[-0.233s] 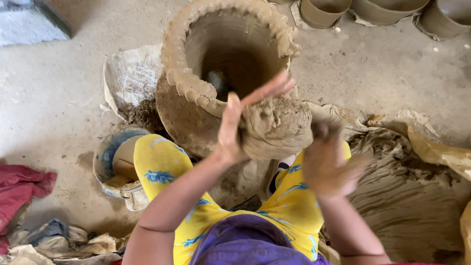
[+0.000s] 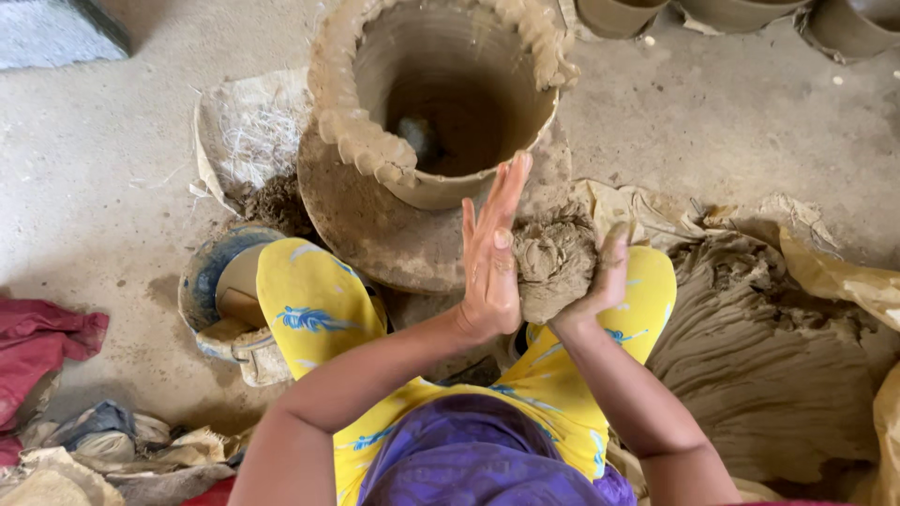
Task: The person builds a large clay vessel on a manual wheel by adding coils, smoothing the inner and outer walls by hand, and refining the rim with a wet sponge.
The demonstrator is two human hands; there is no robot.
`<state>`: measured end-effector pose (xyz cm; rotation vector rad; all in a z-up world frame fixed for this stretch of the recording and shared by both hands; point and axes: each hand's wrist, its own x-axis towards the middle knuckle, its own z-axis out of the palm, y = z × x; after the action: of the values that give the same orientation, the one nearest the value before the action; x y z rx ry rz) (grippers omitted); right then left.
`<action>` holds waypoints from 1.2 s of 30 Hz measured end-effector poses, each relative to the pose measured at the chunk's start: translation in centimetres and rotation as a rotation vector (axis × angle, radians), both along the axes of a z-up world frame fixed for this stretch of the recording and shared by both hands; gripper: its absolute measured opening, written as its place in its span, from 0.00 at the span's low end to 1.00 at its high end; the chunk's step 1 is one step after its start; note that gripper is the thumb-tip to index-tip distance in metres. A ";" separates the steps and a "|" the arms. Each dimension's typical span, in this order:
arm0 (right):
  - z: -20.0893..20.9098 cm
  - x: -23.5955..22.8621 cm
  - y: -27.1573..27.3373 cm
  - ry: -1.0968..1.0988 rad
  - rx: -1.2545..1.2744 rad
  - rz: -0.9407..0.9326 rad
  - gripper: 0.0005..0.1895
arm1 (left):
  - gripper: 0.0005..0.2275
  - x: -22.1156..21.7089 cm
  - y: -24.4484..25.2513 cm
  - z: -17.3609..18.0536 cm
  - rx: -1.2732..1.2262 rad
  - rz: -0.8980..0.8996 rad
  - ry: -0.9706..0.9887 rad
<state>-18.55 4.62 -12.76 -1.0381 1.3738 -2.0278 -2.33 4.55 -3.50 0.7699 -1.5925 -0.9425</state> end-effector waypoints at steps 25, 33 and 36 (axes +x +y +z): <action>4.6 1.0 0.8 -0.727 -0.266 0.472 0.36 | 0.36 -2.5 -3.7 1.1 0.103 0.039 -0.103; 8.6 0.0 4.9 -0.593 -0.138 0.307 0.30 | 0.32 -7.2 -1.3 2.4 -0.016 0.041 -0.213; 5.5 -2.5 2.0 -0.638 -0.127 0.283 0.18 | 0.32 -8.8 -1.1 0.9 -0.040 0.130 -0.266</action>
<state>-21.08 6.58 -7.22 -0.5129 0.7321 -1.9961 -11.14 3.45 -2.64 0.9905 -1.7604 -0.7345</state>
